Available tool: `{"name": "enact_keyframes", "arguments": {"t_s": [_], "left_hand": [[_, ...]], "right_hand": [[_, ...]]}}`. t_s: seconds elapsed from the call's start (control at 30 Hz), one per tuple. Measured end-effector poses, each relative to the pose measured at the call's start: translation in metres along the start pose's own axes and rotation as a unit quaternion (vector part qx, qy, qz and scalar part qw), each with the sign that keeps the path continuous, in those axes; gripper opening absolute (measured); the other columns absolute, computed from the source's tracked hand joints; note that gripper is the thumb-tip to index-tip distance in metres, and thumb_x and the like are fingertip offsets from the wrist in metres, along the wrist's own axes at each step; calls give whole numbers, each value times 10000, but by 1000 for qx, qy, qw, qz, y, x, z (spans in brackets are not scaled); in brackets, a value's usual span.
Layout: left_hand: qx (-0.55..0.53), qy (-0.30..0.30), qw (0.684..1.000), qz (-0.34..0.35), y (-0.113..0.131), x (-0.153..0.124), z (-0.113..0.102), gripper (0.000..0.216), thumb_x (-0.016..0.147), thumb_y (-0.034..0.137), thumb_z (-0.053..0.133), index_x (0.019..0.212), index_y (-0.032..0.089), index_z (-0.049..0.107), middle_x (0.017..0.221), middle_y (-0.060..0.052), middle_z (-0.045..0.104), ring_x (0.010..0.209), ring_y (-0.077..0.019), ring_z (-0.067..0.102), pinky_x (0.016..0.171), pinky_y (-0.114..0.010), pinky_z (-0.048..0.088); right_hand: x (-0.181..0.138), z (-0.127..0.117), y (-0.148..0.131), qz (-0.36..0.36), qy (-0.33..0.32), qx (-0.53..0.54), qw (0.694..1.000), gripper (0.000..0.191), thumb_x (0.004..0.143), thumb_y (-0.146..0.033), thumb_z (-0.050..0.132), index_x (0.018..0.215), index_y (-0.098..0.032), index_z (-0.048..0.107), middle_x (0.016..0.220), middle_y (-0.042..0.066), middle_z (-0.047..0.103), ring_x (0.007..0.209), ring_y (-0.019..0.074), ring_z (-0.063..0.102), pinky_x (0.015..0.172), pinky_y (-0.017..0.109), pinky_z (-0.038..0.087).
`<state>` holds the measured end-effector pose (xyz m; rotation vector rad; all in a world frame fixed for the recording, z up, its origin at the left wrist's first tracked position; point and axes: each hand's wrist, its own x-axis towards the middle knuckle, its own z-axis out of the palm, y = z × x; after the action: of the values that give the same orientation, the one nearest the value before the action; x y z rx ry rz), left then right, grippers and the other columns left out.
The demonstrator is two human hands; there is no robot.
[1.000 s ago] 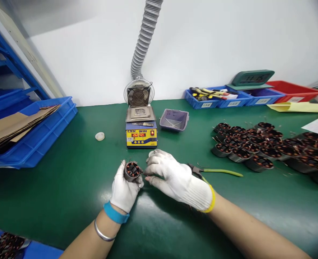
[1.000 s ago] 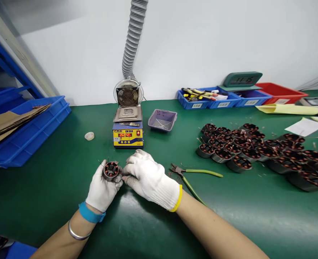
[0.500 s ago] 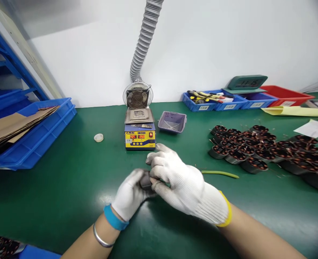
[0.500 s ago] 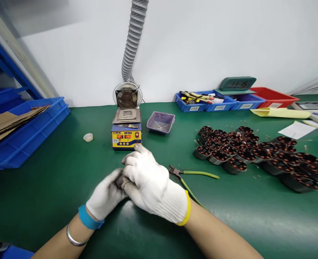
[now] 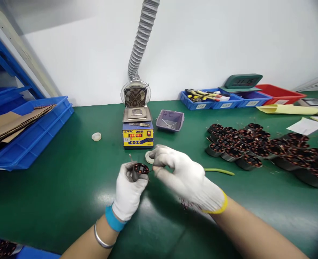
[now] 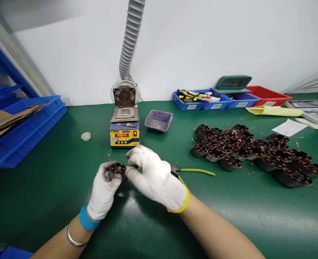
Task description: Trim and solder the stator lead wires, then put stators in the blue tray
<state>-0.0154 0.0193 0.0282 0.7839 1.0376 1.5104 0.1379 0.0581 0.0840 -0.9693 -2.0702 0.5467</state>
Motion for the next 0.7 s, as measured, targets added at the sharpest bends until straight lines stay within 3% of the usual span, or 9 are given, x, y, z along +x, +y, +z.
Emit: {"name": "enact_keyframes", "arguments": {"t_s": [0.1, 0.17, 0.27, 0.33, 0.4, 0.47, 0.57, 0.7], "left_hand": [[30, 125, 987, 98, 5, 4, 1, 501, 479, 68, 833, 875, 191, 553, 863, -7, 621, 796, -138, 623, 778, -228, 485], [8, 132, 987, 87, 6, 8, -1, 483, 521, 55, 804, 908, 192, 549, 877, -13, 625, 805, -149, 631, 803, -262, 491], [-59, 68, 996, 27, 4, 10, -4, 504, 647, 137, 753, 1086, 212, 518, 1011, -53, 640, 928, -207, 637, 844, -350, 503], [-87, 25, 996, -1, 0, 7, -6, 536, 722, 202, 710, 1203, 234, 477, 1162, -78, 612, 1088, -235, 584, 908, -363, 481], [-82, 5, 997, -13, -6, 2, -8, 533, 764, 235, 678, 1256, 236, 472, 1289, -78, 552, 1222, -230, 487, 992, -328, 422], [-57, 0, 998, -16, -10, -2, -10, 519, 783, 260, 659, 1274, 239, 491, 1355, -56, 505, 1290, -219, 413, 1037, -298, 375], [-6, 10, 1000, -4, -7, -2, -10, 392, 811, 324, 614, 1187, 216, 589, 1287, -53, 567, 1282, -233, 421, 1030, -305, 387], [-10, 39, 997, -61, 7, 9, -9, 251, 849, 360, 542, 885, 163, 694, 955, -98, 699, 1047, -261, 600, 896, -324, 486]], "right_hand": [[9, -8, 10, 186, 54, 158, 968, 135, 725, -234, 503, 609, -173, 532, 821, 64, 675, 783, 200, 629, 647, 306, 497], [11, -10, 16, 218, 91, 184, 954, 165, 737, -298, 520, 644, -167, 554, 805, 67, 675, 739, 199, 630, 616, 299, 496], [3, 5, 16, 163, 39, 62, 984, 163, 746, -313, 568, 796, -167, 621, 935, 80, 668, 865, 231, 627, 753, 371, 514], [-8, 27, 13, 73, 4, -24, 997, 319, 720, -284, 618, 1015, -165, 619, 1099, 109, 621, 1039, 279, 572, 892, 449, 475], [-18, 50, 11, -8, 23, -58, 998, 504, 726, -265, 629, 1204, -143, 526, 1221, 144, 551, 1163, 304, 490, 973, 482, 426], [-24, 68, 12, -41, 54, -48, 997, 530, 774, -245, 591, 1274, -137, 452, 1234, 145, 538, 1184, 286, 476, 995, 464, 420], [-24, 74, 20, -26, 57, -30, 998, 493, 780, -167, 544, 1263, -181, 443, 1189, 105, 560, 1118, 245, 528, 967, 418, 452], [-18, 60, 21, -69, -26, -23, 997, 567, 693, -57, 511, 1239, -200, 458, 1185, 79, 559, 1105, 213, 533, 944, 362, 463]]}}
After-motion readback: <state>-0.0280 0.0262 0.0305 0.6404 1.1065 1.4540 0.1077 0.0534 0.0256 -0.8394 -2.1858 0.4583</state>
